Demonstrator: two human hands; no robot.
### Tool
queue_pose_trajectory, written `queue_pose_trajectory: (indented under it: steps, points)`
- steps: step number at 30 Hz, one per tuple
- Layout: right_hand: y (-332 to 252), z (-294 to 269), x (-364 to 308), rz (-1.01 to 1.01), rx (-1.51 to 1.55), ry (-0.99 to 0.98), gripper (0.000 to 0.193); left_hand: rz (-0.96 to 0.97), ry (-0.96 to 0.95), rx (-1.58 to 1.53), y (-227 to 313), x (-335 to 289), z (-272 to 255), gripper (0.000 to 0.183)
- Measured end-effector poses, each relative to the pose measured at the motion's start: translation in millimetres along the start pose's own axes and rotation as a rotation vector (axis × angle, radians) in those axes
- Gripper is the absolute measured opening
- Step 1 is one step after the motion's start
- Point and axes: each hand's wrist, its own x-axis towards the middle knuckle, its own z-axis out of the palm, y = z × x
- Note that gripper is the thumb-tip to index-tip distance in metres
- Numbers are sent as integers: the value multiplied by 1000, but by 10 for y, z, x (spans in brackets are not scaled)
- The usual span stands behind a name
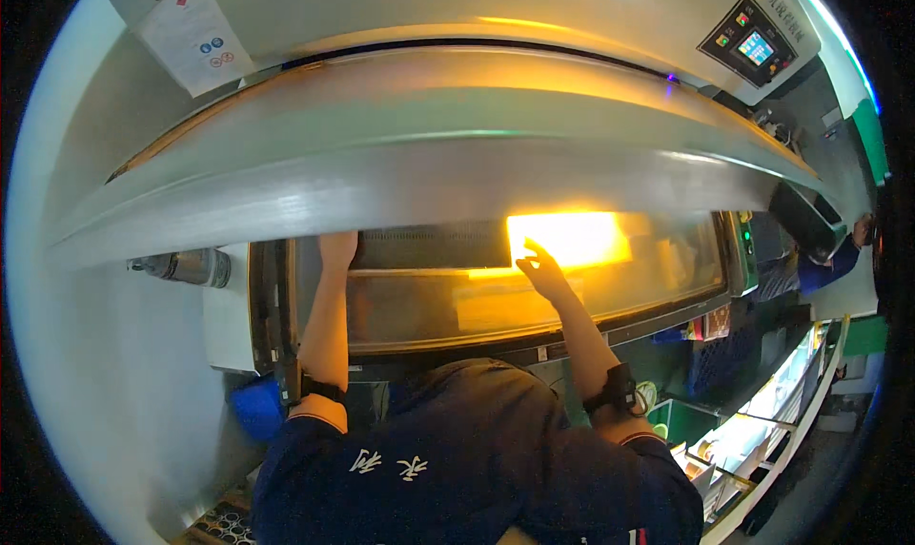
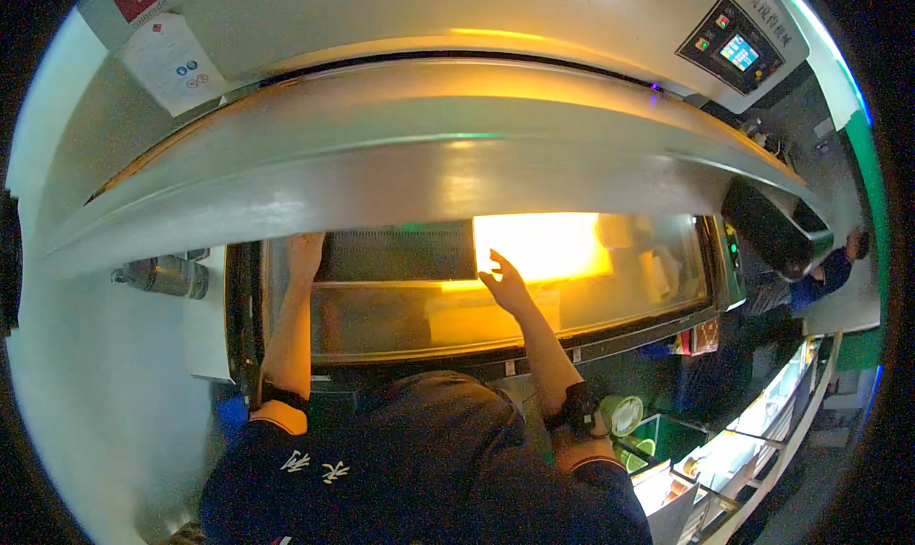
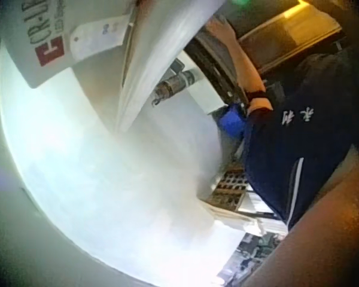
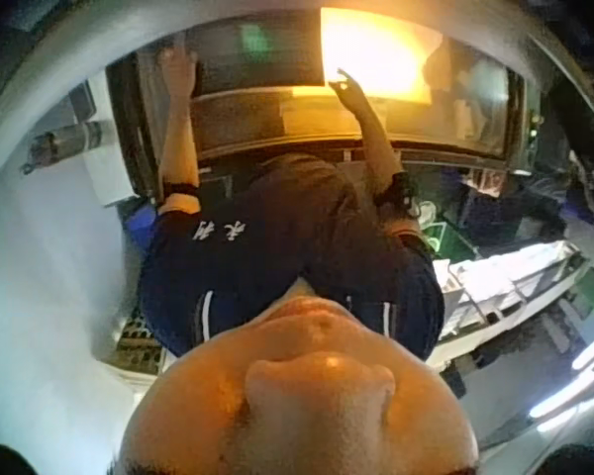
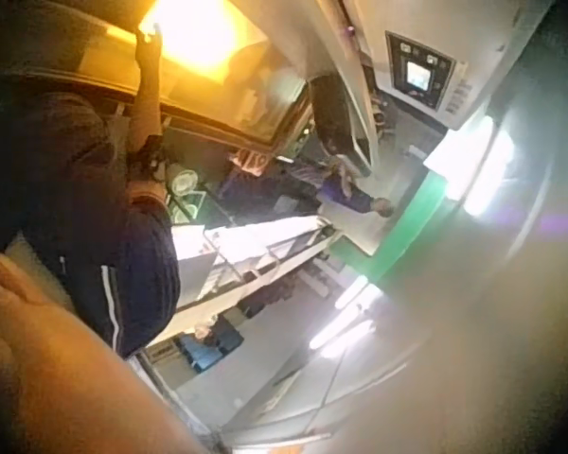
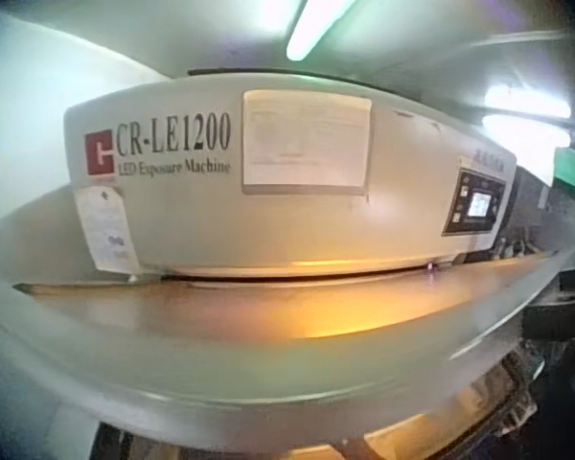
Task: Operating an LED exposure machine to process panels, including loading, smoothing with a roller, and unloading.
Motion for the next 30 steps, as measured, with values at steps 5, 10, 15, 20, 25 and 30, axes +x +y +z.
queue_pose_trajectory:
  steps: [5,10,15,20,25,30]
  points:
    - [-590,-485,-348,16,-65,91,66,292,-66,573,1046,-547,318,68]
    - [-2304,-1625,-912,-886,-759,971,69,570,-255,692,755,-1009,1064,70]
    - [-3659,-2950,-1162,-1042,-1055,900,43,475,-256,751,971,-840,1329,65]
    - [-3459,-2566,-1423,-576,-989,705,38,474,-210,774,1030,-967,1173,69]
    - [-2539,-2127,-2100,-681,-860,753,35,471,-16,467,1285,-1432,1439,82]
    - [-1982,-1810,-2624,-249,-1005,339,29,598,-439,-11,1766,-2251,1565,82]
